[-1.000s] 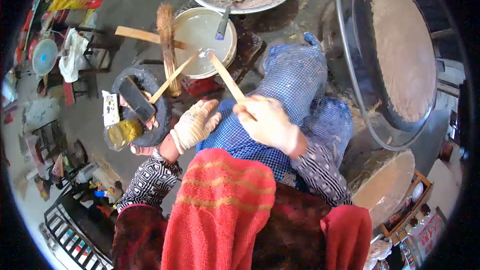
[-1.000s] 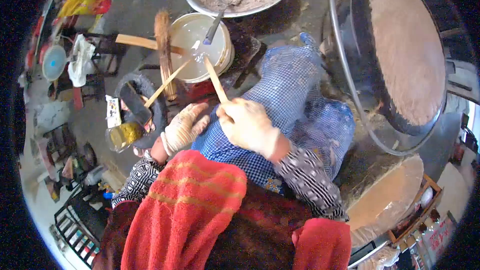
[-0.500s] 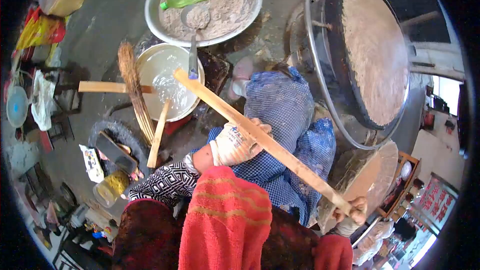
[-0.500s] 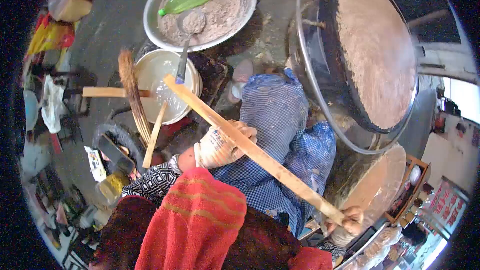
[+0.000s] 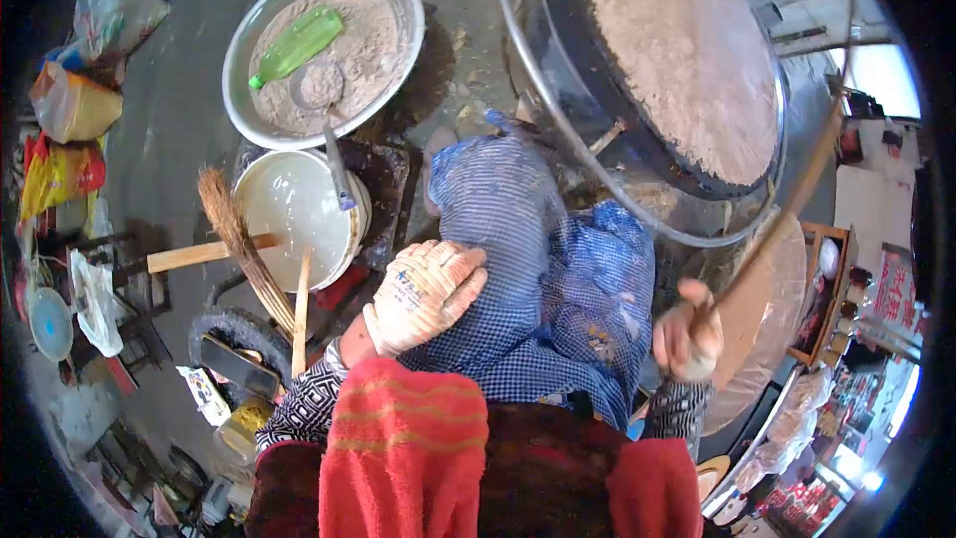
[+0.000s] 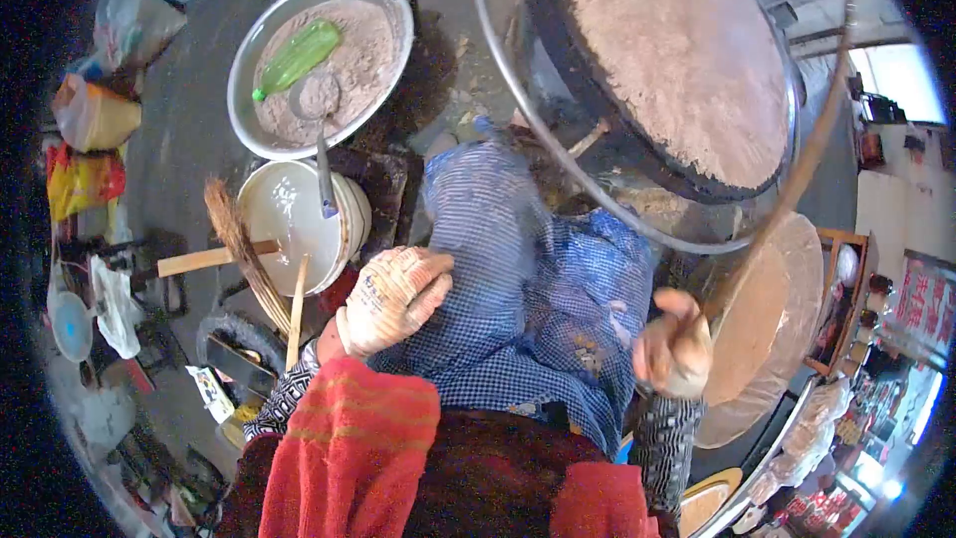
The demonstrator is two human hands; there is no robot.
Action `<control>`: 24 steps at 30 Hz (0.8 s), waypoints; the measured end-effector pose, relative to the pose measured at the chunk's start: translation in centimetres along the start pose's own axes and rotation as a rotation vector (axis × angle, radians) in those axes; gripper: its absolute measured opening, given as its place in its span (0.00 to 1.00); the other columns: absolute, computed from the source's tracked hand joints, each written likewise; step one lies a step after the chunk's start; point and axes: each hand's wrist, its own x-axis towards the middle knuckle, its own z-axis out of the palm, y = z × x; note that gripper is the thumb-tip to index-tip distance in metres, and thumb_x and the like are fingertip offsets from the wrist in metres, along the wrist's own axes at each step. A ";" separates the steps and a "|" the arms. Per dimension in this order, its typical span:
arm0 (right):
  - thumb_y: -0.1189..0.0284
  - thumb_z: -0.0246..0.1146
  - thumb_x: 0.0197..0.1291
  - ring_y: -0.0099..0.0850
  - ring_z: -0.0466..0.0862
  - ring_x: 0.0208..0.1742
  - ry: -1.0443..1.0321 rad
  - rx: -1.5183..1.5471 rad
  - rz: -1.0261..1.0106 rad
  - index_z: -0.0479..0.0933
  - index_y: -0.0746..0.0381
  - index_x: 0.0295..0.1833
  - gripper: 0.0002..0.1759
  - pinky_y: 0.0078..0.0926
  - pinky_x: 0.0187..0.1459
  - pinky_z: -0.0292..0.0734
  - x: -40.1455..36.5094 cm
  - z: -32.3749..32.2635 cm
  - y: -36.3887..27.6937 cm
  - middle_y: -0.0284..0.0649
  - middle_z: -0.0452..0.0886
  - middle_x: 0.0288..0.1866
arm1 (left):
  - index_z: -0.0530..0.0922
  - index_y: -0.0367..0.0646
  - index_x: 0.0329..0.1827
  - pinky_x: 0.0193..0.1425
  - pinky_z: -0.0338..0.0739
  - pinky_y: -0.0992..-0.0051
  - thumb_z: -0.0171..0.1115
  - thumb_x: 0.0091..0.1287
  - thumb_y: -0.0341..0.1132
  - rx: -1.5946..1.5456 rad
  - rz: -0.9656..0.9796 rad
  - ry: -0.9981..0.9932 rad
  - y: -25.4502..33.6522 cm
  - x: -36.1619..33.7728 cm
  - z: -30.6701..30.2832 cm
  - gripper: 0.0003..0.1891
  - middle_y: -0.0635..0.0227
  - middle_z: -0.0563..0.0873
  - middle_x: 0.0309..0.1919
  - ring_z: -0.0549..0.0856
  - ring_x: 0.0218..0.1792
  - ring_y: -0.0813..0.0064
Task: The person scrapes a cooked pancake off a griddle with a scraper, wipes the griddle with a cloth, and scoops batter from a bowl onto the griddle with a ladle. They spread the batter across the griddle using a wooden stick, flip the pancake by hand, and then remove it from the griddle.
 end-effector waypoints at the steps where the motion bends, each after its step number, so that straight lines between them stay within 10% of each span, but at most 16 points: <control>1: 0.72 0.62 0.63 0.24 0.71 0.12 0.026 -0.057 -0.045 0.69 0.67 0.63 0.24 0.24 0.16 0.70 1.7 -0.1 0.2 0.35 0.74 0.18 | 0.79 0.39 0.49 0.50 0.78 0.61 0.66 0.61 0.33 0.088 0.012 0.003 0.3 1.0 -0.4 0.14 0.58 0.85 0.42 0.84 0.44 0.56; 5: 0.69 0.58 0.67 0.21 0.74 0.17 0.459 -0.550 -0.049 0.72 0.67 0.60 0.19 0.16 0.18 0.65 5.6 2.0 -0.1 0.42 0.83 0.26 | 0.78 0.37 0.53 0.56 0.76 0.60 0.66 0.60 0.29 0.259 0.126 0.136 -0.1 6.5 -2.7 0.17 0.55 0.83 0.48 0.82 0.50 0.54; 10: 0.51 0.50 0.74 0.17 0.65 0.13 0.453 -0.301 -0.017 0.74 0.65 0.51 0.26 0.16 0.13 0.56 2.7 -1.3 1.1 0.28 0.69 0.18 | 0.74 0.37 0.61 0.67 0.69 0.59 0.59 0.67 0.33 0.527 0.261 0.187 -4.9 16.1 -5.1 0.20 0.49 0.78 0.59 0.76 0.62 0.48; 15: 0.61 0.56 0.72 0.18 0.69 0.15 0.547 -0.486 -0.226 0.73 0.63 0.48 0.15 0.17 0.15 0.61 -1.9 -3.4 2.5 0.30 0.71 0.18 | 0.70 0.40 0.67 0.77 0.51 0.53 0.54 0.67 0.50 0.996 0.349 -0.294 -9.1 24.5 -3.8 0.30 0.54 0.71 0.68 0.62 0.73 0.54; 18: 0.66 0.57 0.71 0.18 0.70 0.16 0.720 -0.403 -0.158 0.73 0.63 0.51 0.12 0.18 0.16 0.63 -4.0 -3.8 1.2 0.32 0.73 0.19 | 0.76 0.40 0.52 0.77 0.54 0.53 0.62 0.57 0.49 1.040 0.268 -0.590 -7.2 26.5 -2.3 0.26 0.53 0.79 0.51 0.73 0.62 0.52; 24: 0.63 0.55 0.72 0.16 0.70 0.17 0.788 -0.297 -0.069 0.69 0.63 0.62 0.20 0.13 0.15 0.65 -8.8 -6.4 2.0 0.29 0.70 0.28 | 0.76 0.43 0.36 0.69 0.64 0.53 0.68 0.49 0.46 0.971 0.355 -0.278 -3.3 22.4 3.2 0.19 0.57 0.79 0.37 0.78 0.50 0.52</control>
